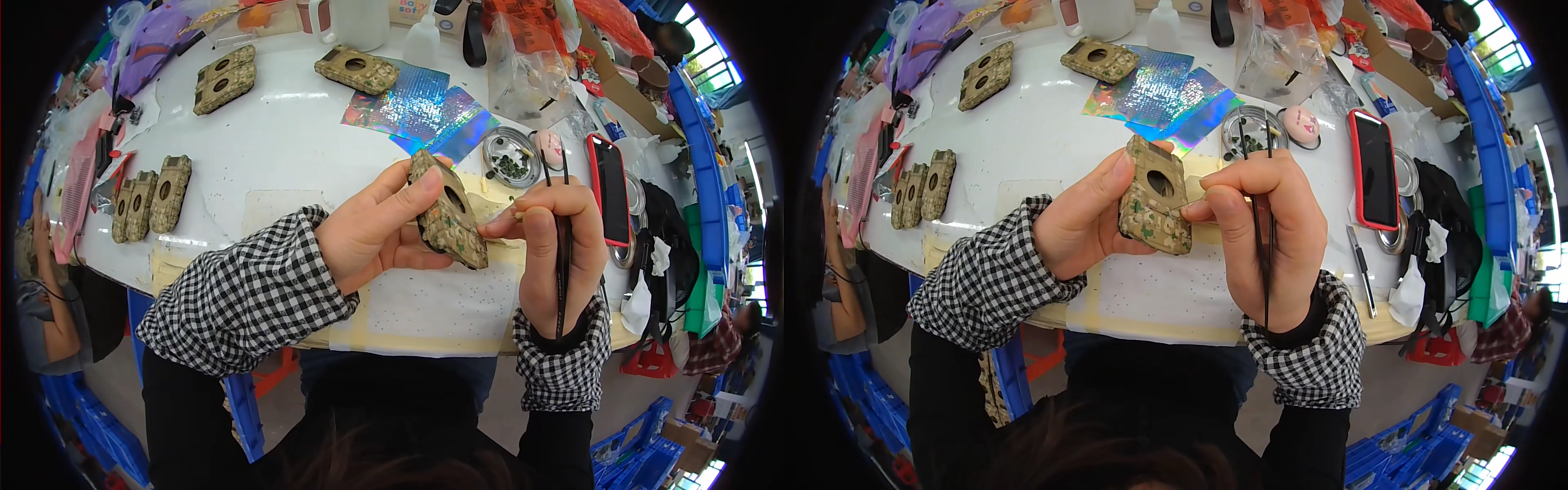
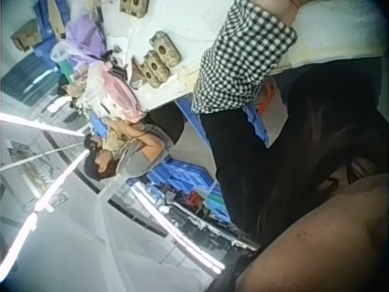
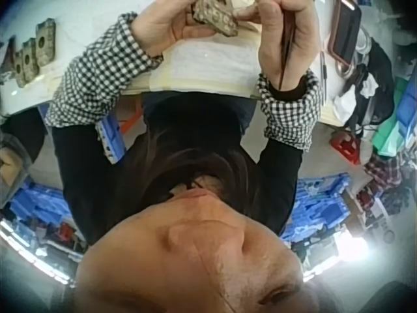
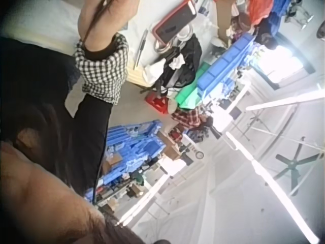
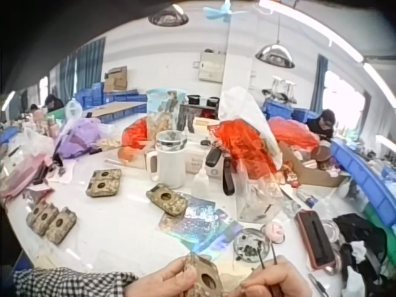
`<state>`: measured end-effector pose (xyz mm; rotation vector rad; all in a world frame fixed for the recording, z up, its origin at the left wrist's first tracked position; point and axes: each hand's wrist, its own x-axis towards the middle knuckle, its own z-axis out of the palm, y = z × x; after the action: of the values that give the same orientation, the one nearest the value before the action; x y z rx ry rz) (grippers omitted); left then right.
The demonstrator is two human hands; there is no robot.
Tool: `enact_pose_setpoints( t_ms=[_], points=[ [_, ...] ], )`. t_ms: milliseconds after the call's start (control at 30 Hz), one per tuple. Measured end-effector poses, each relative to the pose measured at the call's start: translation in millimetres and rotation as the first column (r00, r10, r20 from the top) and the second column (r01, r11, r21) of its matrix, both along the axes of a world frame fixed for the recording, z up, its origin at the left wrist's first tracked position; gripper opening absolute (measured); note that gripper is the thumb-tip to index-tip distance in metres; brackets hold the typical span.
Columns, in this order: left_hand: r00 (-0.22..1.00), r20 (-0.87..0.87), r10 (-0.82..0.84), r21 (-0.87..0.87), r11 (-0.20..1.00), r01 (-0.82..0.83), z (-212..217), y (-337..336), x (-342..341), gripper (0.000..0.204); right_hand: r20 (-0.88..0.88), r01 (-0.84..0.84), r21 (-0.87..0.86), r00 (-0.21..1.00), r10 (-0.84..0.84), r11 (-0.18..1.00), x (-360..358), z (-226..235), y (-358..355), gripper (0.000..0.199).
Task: Applying detailed components and detailing a small toy tank using tweezers and a thin tool.
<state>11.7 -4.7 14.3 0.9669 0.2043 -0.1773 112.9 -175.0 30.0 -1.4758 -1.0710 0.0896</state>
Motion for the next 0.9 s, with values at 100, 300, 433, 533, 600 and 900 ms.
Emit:
enact_pose_setpoints(
  t_ms=[100, 300, 433, 533, 600, 900],
  points=[
    [1.000, -0.015, -0.004, 0.033, 0.999, 0.004, 1.5, -0.3, -0.7, 0.058, -0.007, 0.007, -0.001, 1.000, -0.007, 1.000, -1.2, 0.7, 1.2, 0.004],
    [1.000, -0.013, 0.003, 0.011, 1.000, -0.003, -0.1, -0.2, -0.3, 0.056, -0.001, 0.006, -0.005, 1.000, -0.006, 1.000, -0.9, 0.8, 1.1, 0.003],
    [1.000, -0.008, 0.008, 0.011, 1.000, -0.008, 0.7, -0.6, -0.1, 0.056, -0.009, 0.007, -0.010, 1.000, -0.007, 1.000, -1.1, 0.9, 0.7, 0.004],
    [1.000, -0.011, 0.011, 0.013, 1.000, -0.010, 1.2, -0.6, -0.2, 0.056, -0.026, 0.008, -0.015, 1.000, -0.008, 1.000, -1.7, 1.6, 0.8, 0.004],
    [1.000, -0.013, 0.009, 0.015, 1.000, -0.009, 0.6, 0.0, -1.0, 0.057, -0.045, 0.002, -0.015, 0.999, -0.003, 1.000, -2.4, 1.6, 1.2, 0.005],
    [1.000, -0.002, 0.016, -0.088, 0.996, -0.016, -1.6, 1.9, -0.6, 0.056, -0.123, -0.023, -0.008, 0.992, 0.022, 1.000, -3.4, 2.2, 0.1, 0.011]
  ],
)
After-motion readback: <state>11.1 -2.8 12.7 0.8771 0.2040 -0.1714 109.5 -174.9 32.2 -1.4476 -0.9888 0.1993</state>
